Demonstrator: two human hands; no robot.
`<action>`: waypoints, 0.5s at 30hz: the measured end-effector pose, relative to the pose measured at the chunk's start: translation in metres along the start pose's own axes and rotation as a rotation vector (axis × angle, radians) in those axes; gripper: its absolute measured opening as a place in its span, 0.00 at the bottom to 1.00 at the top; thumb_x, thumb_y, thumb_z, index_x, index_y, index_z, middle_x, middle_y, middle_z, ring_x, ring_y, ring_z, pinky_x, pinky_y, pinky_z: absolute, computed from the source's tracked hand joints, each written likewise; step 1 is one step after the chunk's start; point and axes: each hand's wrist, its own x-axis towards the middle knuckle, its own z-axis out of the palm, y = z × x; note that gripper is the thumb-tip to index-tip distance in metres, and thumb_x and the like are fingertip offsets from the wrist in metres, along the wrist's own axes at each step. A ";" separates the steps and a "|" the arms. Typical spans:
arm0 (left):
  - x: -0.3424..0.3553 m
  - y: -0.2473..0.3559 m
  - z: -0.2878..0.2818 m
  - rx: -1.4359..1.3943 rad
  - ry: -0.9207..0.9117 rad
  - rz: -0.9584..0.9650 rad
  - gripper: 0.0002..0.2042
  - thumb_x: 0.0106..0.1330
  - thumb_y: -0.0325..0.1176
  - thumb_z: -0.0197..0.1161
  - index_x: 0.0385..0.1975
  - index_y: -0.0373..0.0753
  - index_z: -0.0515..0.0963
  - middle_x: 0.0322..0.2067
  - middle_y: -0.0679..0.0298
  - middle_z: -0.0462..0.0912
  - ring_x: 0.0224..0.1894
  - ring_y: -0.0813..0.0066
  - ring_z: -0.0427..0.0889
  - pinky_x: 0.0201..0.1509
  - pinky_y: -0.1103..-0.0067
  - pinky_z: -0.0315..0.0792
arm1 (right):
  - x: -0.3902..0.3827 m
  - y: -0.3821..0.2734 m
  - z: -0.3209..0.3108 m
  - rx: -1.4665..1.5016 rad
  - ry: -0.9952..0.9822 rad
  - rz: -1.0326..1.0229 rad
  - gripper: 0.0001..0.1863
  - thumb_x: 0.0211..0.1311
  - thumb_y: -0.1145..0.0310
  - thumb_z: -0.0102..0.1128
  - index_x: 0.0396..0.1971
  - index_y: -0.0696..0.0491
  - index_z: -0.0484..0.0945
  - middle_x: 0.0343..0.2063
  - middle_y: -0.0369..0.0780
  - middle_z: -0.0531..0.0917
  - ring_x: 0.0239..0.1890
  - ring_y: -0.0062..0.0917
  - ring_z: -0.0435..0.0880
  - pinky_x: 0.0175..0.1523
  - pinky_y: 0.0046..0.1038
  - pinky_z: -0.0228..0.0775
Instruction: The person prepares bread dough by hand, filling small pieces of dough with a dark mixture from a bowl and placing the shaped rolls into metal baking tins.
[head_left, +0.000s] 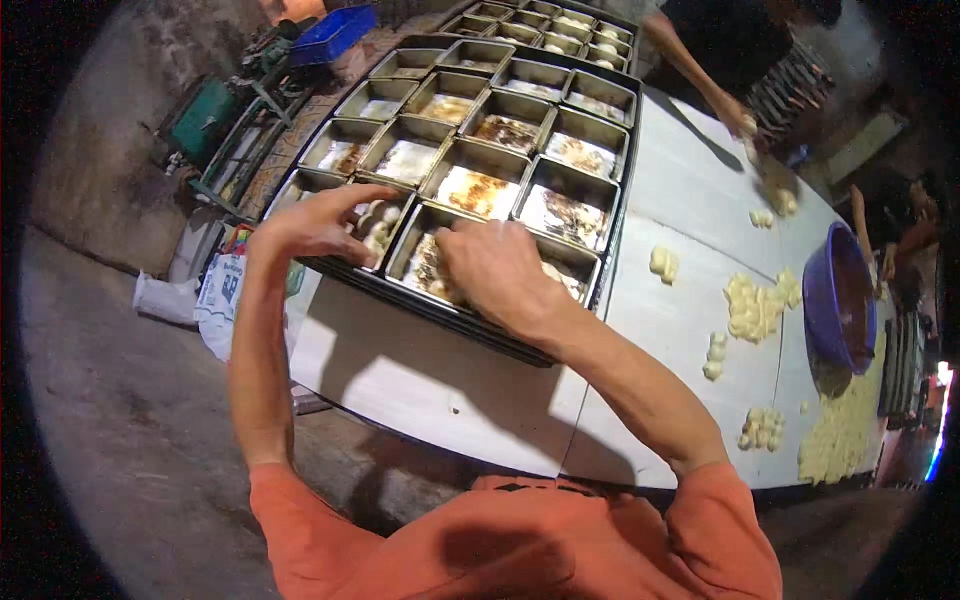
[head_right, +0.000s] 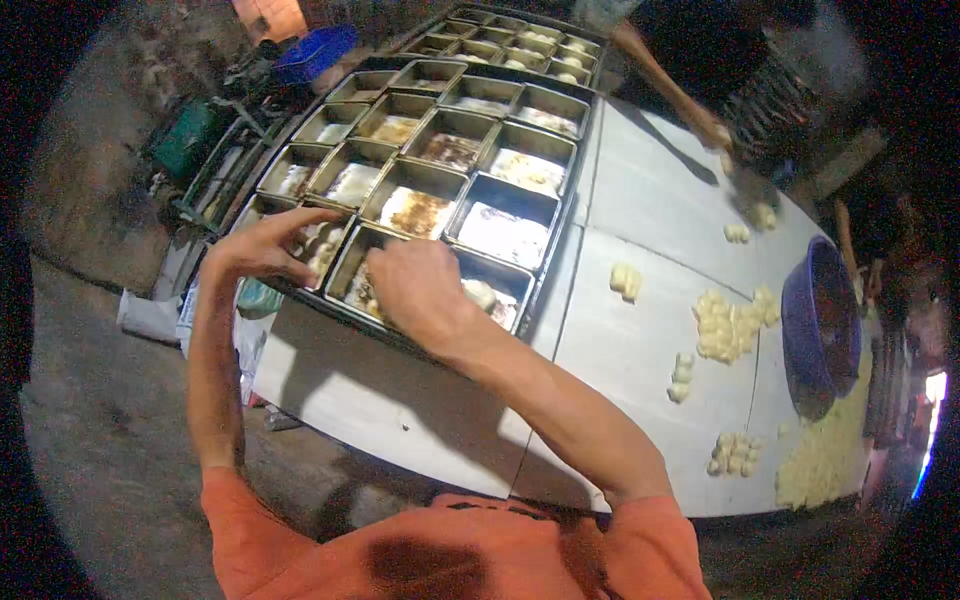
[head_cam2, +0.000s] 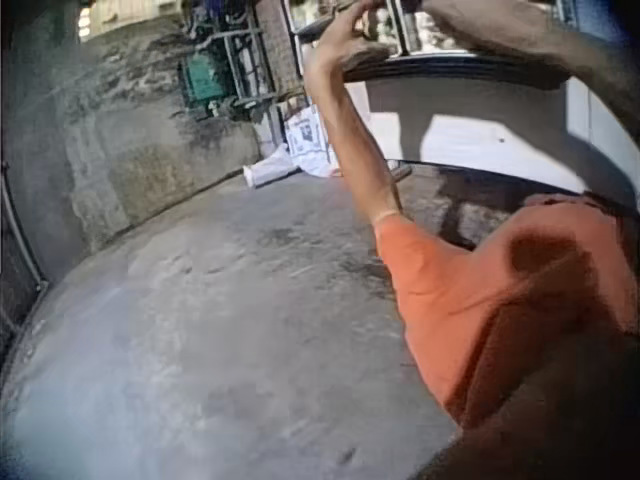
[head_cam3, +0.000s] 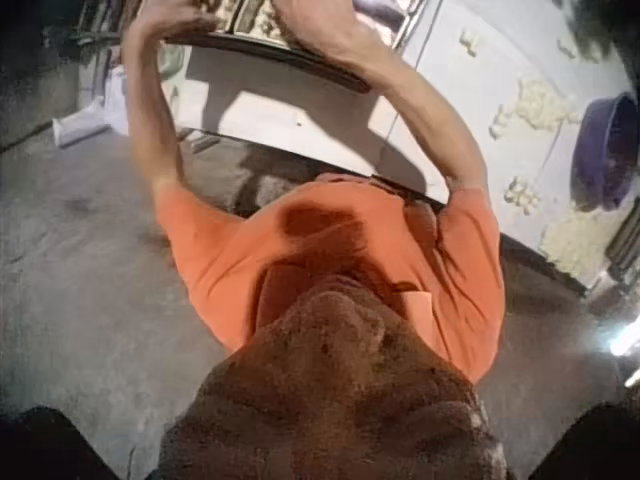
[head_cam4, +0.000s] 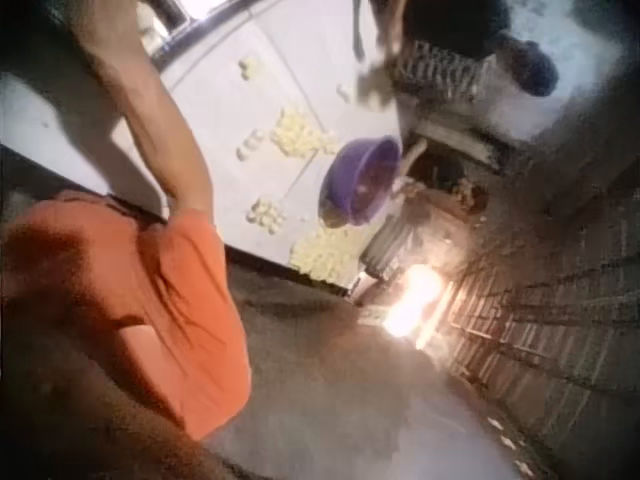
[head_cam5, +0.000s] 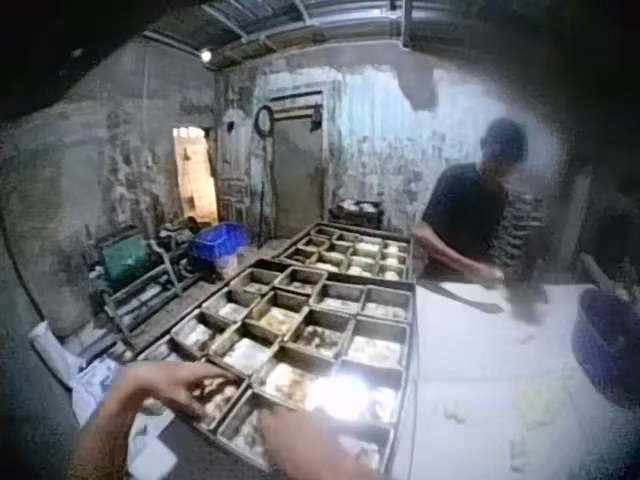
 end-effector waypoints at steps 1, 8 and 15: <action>0.002 0.018 0.001 -0.081 -0.061 -0.102 0.44 0.45 0.31 0.80 0.67 0.44 0.67 0.61 0.61 0.74 0.60 0.70 0.72 0.63 0.72 0.69 | -0.004 0.002 0.007 -0.010 0.038 0.010 0.06 0.60 0.71 0.57 0.31 0.58 0.79 0.32 0.48 0.81 0.31 0.38 0.86 0.30 0.39 0.80; -0.015 0.008 0.041 0.304 0.379 0.149 0.35 0.53 0.29 0.70 0.66 0.42 0.69 0.70 0.52 0.63 0.72 0.55 0.62 0.71 0.67 0.60 | -0.058 0.020 -0.022 0.212 0.680 -0.173 0.06 0.58 0.69 0.60 0.33 0.55 0.77 0.29 0.42 0.77 0.28 0.35 0.83 0.32 0.35 0.78; -0.078 0.073 0.118 0.089 0.678 0.038 0.23 0.70 0.28 0.57 0.65 0.35 0.68 0.64 0.55 0.71 0.65 0.65 0.70 0.65 0.71 0.67 | -0.299 0.131 -0.035 0.173 1.053 0.553 0.11 0.57 0.78 0.68 0.40 0.57 0.82 0.36 0.42 0.84 0.31 0.25 0.82 0.35 0.26 0.75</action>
